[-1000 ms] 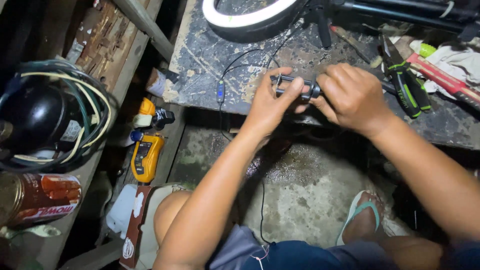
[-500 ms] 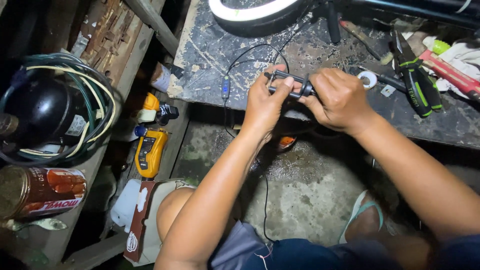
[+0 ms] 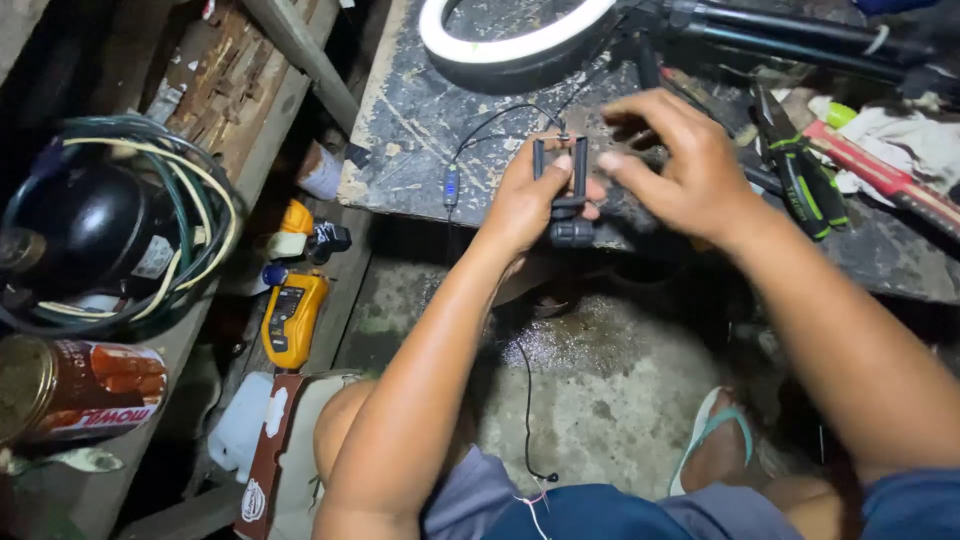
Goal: Repairing the ball joint mechanism of a plastic phone holder base using hands and small tools.
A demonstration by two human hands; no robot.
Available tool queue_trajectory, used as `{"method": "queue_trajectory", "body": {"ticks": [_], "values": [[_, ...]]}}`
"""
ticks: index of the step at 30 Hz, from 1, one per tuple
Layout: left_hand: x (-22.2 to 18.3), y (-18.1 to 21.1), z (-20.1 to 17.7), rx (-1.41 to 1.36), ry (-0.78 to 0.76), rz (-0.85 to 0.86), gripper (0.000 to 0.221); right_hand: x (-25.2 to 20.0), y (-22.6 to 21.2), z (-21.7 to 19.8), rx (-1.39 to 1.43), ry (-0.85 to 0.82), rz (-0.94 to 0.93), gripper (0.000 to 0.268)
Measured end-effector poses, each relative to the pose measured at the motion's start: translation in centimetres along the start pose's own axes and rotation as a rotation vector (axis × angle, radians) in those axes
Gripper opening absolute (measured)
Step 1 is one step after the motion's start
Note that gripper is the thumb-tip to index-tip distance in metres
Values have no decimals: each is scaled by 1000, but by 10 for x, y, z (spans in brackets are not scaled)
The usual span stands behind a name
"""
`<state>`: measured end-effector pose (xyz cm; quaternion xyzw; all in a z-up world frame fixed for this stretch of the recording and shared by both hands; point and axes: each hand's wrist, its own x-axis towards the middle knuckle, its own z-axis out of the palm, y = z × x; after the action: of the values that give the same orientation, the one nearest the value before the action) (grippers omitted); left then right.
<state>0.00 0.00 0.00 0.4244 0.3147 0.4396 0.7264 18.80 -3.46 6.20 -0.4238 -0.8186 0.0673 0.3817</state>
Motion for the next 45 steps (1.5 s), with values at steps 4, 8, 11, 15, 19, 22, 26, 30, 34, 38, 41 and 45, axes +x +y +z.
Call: {"method": "queue_trajectory", "body": {"ticks": [4,8,11,15,19,22,26,30,34,38,41,45], "values": [[-13,11,14,102,-60,-63,34,13,7,9,45,-176,39,40],[-20,-1,12,-58,-75,-72,30,9,32,25,-93,-145,-85,26],[-22,7,15,14,-4,-202,19,7,45,32,-209,-153,-144,30],[-23,12,19,-64,30,-216,35,17,57,30,-212,-161,-161,6],[-15,14,15,12,95,-190,22,19,52,40,-180,-147,-89,17],[-14,3,8,30,131,-169,14,15,48,47,-201,-168,-67,14],[-13,-2,15,-9,118,-191,26,11,65,44,-252,-145,6,22],[-16,-2,10,41,132,-165,16,0,34,50,-352,-96,-70,4],[-14,-5,21,-14,53,-138,12,3,42,34,-288,-99,3,13],[-9,-9,25,-148,140,-8,37,-5,9,28,-269,-75,68,44],[11,-29,17,-598,147,17,23,-25,-5,18,-149,-53,145,43],[5,-19,26,-531,253,-27,22,-47,-21,7,-67,-140,98,33]]}}
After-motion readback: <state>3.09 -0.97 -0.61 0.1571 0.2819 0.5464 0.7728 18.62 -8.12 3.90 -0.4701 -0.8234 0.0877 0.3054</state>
